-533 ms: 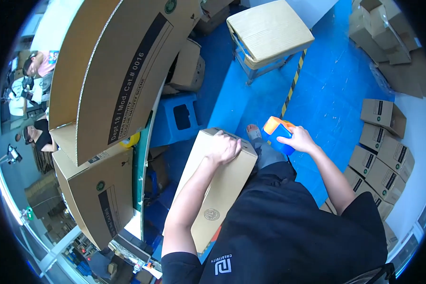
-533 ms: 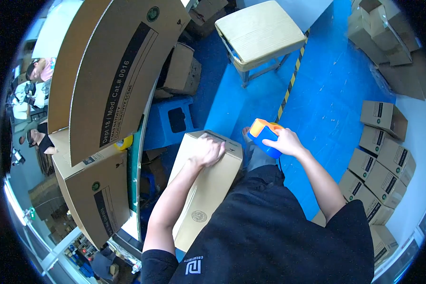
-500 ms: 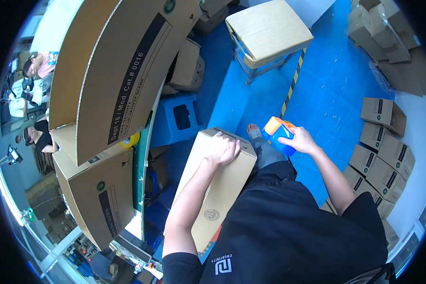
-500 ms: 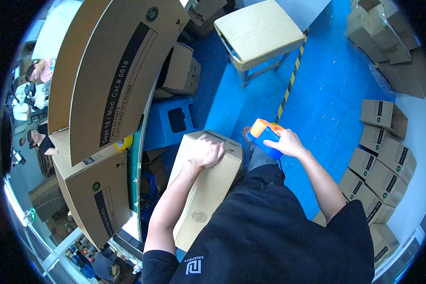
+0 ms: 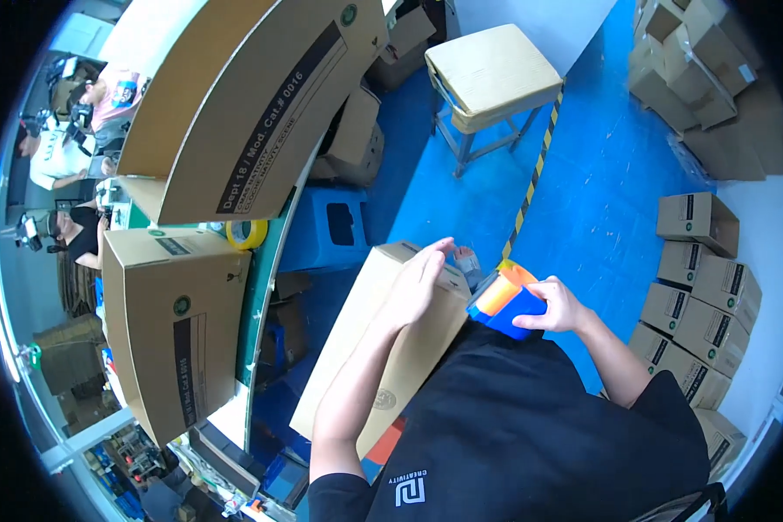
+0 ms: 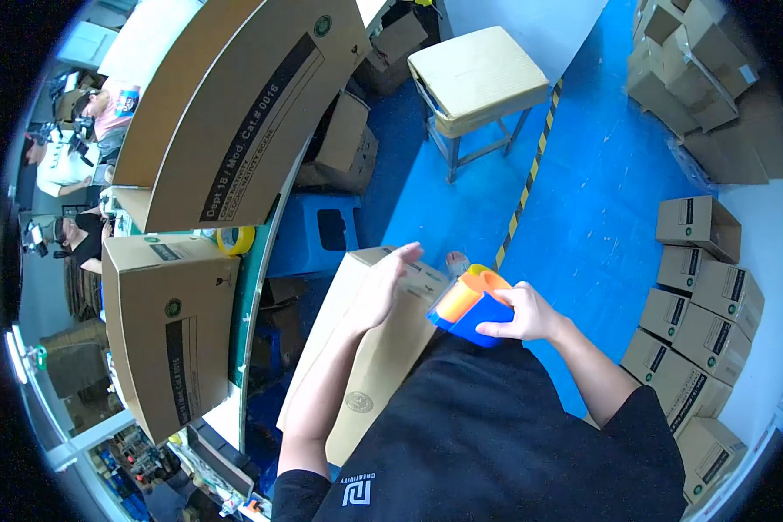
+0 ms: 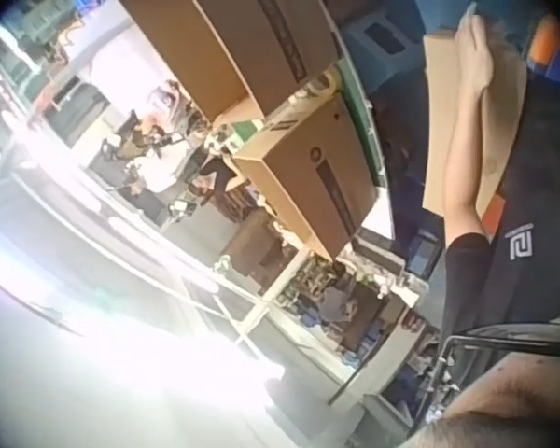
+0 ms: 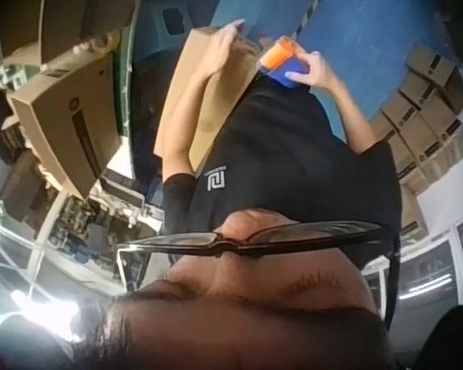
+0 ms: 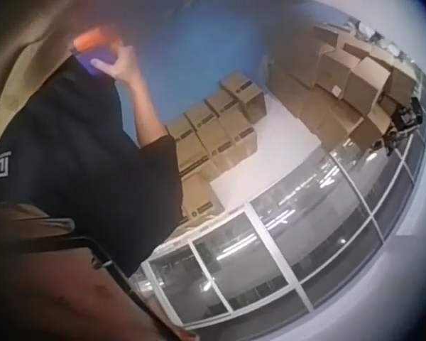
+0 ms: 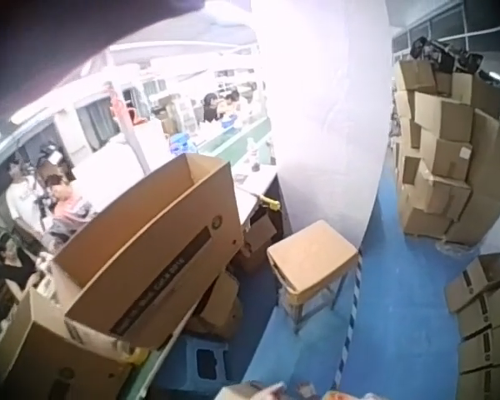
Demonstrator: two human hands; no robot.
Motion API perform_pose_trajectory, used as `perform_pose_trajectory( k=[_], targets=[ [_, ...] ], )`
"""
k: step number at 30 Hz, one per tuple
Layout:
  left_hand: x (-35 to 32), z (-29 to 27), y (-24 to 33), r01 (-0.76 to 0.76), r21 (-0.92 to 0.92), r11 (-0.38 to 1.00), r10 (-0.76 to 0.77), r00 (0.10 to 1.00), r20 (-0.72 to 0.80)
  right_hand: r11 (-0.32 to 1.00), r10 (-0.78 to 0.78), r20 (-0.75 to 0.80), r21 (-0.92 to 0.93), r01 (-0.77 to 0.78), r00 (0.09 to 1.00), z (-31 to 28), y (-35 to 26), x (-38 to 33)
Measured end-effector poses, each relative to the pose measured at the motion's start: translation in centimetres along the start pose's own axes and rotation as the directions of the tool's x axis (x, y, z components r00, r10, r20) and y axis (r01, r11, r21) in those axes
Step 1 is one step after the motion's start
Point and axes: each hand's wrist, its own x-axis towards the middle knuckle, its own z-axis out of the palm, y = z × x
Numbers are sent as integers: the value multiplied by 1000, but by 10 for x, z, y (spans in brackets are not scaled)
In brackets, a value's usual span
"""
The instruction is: Assembling cardboard boxes and sealing them with packing tape.
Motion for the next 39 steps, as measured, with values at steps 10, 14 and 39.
perform_pose_trajectory(
  k=[10, 14, 39],
  targets=[
    [-65, 39, 26, 130, -420, 898, -176, 982, -73, 997, -15, 19, 81, 14, 1000, 47, -42, -34],
    [-59, -18, 31, -5, -343, 939, -133, 917, -377, 997, 39, 32, 61, -41, 999, 41, -30, -57],
    [29, -87, -212, 271, -811, 519, -633, 759, -152, 901, 433, 113, -89, -425, 894, 43, 71, -66]
  ],
)
